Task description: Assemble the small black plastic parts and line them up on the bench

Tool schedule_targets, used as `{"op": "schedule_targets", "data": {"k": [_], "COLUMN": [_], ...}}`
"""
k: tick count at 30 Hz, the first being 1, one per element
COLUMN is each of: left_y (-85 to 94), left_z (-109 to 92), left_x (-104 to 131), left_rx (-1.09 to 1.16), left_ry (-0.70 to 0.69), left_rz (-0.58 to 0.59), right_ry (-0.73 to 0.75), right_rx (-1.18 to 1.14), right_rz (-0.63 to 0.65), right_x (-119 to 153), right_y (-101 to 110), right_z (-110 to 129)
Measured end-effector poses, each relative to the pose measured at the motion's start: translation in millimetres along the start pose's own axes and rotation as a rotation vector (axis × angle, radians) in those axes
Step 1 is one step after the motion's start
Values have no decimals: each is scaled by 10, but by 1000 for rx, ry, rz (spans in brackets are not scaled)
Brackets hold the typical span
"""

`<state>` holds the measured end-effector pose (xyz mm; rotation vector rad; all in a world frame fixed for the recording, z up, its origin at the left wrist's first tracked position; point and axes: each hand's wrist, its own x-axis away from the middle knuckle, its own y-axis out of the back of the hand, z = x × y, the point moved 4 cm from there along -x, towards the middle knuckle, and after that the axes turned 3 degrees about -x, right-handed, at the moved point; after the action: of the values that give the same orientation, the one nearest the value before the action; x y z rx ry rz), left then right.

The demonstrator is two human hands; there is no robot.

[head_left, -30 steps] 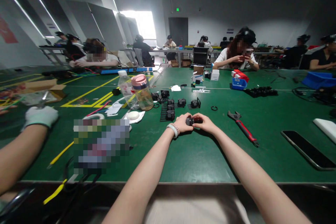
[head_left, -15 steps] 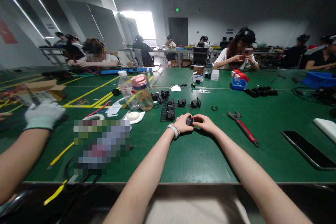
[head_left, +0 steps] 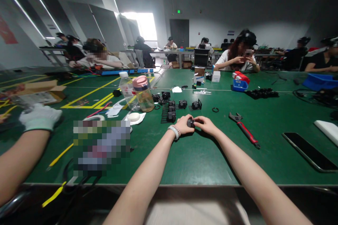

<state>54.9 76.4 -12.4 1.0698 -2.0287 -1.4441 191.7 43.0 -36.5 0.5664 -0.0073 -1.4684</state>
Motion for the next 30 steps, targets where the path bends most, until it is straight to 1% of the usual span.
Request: {"op": "schedule_targets", "data": {"k": [9, 16, 23, 30], "left_y": [-10, -26, -17, 7], "left_z": [14, 37, 28, 3], "left_x": [-1, -11, -14, -11], "left_rx": [3, 5, -1, -4], "left_ry": [21, 2, 7, 22], "left_rz": [-2, -2, 1, 11], "right_ry": [-40, 21, 120, 98], "right_rx": [9, -41, -140, -109], "right_rz": [-39, -32, 68, 67], "right_x": [-6, 5, 17, 13], "right_y": [-11, -2, -8, -16], "right_z": [-59, 8, 115, 101]}}
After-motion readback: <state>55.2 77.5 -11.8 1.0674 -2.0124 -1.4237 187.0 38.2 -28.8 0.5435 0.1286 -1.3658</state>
